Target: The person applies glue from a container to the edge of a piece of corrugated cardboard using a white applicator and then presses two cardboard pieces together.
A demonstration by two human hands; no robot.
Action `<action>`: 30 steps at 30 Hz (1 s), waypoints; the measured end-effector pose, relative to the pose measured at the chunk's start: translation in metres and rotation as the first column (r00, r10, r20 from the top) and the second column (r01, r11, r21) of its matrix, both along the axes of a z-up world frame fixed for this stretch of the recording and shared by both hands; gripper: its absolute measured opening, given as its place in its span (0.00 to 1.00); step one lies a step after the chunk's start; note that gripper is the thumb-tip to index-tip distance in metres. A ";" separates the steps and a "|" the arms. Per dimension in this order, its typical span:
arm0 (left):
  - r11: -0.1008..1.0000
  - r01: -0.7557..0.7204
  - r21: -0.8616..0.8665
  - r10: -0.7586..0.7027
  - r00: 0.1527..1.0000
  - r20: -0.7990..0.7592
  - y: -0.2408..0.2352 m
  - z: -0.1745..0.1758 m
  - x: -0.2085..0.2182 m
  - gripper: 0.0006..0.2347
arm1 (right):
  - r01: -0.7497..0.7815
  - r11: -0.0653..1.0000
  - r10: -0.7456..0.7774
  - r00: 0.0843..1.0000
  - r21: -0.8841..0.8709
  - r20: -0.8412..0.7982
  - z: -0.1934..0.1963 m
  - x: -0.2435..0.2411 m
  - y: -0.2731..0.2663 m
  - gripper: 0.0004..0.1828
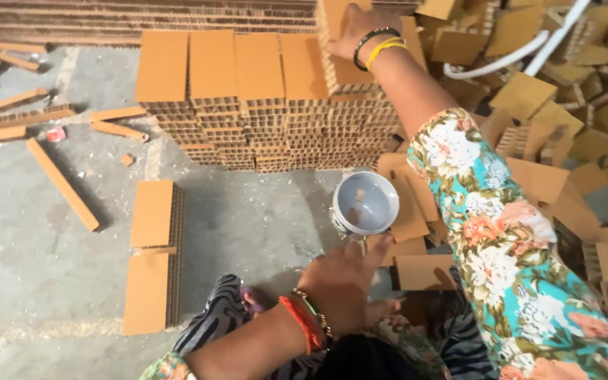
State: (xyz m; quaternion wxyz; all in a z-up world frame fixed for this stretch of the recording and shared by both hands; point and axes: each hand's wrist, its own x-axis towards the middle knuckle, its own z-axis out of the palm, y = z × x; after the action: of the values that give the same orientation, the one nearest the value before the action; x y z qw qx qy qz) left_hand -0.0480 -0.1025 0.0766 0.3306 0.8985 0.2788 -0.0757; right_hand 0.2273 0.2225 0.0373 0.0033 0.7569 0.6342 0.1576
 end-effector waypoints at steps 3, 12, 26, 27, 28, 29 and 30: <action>0.999 0.046 0.018 -0.046 0.999 0.023 0.004 -0.012 -0.005 0.40 | 0.117 0.985 -0.127 0.989 -0.126 -0.073 -0.016 -0.005 0.006 0.46; 0.999 -0.011 0.041 0.006 0.992 0.125 0.015 -0.022 -0.008 0.36 | 0.152 0.973 -0.135 0.985 -0.172 0.112 -0.030 0.005 0.033 0.43; 1.000 -0.004 0.026 0.001 0.993 0.119 0.019 -0.019 0.000 0.35 | 0.093 0.982 -0.070 0.988 -0.163 0.138 -0.035 -0.001 0.020 0.41; 1.000 -0.003 0.020 0.000 0.994 0.114 0.019 -0.020 0.001 0.35 | 0.083 0.986 -0.066 0.991 -0.147 0.120 -0.031 -0.004 0.016 0.44; 1.000 -0.001 0.013 -0.001 0.994 0.108 0.020 -0.020 0.002 0.34 | 0.038 0.989 -0.024 0.994 -0.141 0.106 -0.028 -0.007 0.009 0.43; 1.000 0.003 0.007 -0.003 0.995 0.104 0.021 -0.021 0.003 0.34 | -0.005 0.991 0.017 0.995 -0.132 0.093 -0.027 -0.008 0.001 0.43; 1.000 0.011 0.005 -0.011 0.995 0.096 0.021 -0.021 0.004 0.34 | -0.048 0.991 0.058 0.995 -0.123 0.081 -0.025 -0.009 -0.004 0.42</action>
State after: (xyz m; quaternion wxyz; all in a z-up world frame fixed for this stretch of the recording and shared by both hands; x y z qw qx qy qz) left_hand -0.0445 -0.0818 0.0557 0.3411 0.9033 0.2578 -0.0334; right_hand 0.2187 0.2182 0.0128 0.0717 0.7309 0.6619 0.1505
